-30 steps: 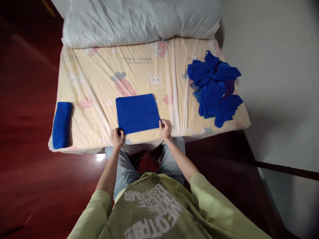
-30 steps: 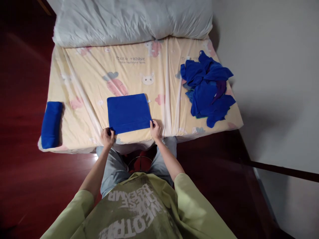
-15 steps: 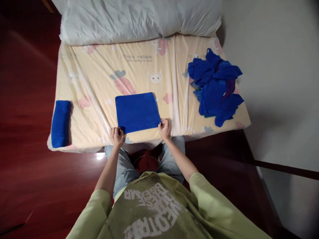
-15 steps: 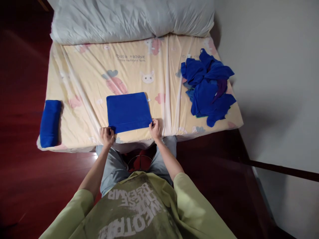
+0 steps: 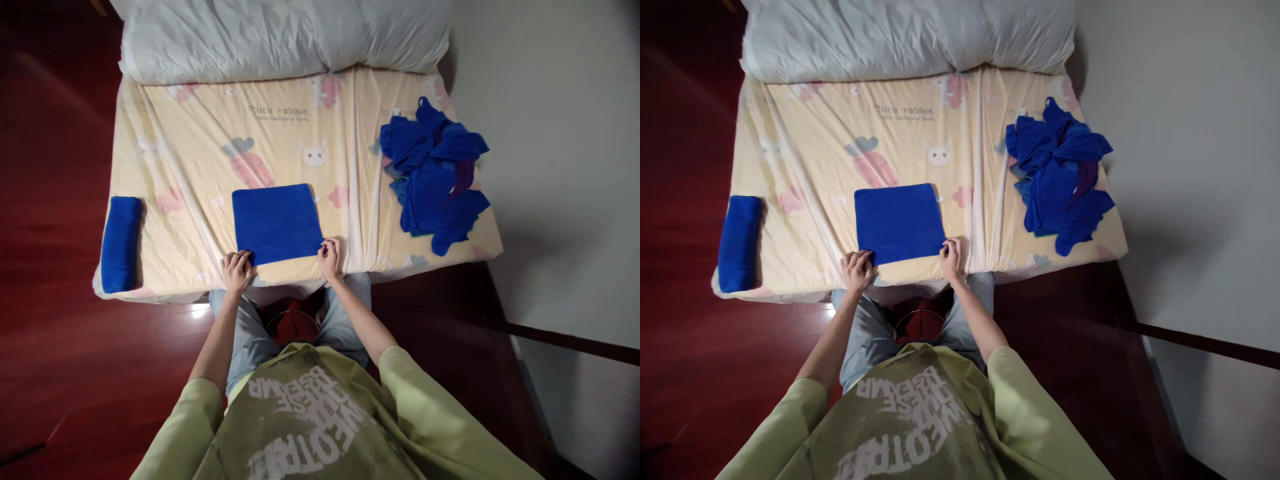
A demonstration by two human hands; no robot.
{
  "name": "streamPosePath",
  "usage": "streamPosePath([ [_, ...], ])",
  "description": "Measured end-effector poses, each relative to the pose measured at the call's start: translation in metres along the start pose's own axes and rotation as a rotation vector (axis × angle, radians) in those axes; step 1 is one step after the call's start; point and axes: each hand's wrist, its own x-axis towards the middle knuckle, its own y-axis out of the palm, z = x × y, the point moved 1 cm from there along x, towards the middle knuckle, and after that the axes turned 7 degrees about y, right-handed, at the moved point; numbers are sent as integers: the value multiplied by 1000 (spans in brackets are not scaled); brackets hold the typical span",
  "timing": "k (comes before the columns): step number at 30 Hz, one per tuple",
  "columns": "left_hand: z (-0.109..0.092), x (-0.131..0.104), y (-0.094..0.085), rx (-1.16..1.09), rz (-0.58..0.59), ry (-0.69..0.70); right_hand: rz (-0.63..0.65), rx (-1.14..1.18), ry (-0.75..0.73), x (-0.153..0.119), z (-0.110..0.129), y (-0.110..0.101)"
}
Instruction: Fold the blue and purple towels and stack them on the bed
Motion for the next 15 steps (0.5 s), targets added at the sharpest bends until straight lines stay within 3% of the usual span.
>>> streamPosePath([
  [9, -9, 4, -11, -29, 123, 119, 141, -106, -106, -3, -8, 1],
  [15, -10, 7, -7, -13, 50, 91, 160, -97, -143, 0, 2, -4],
])
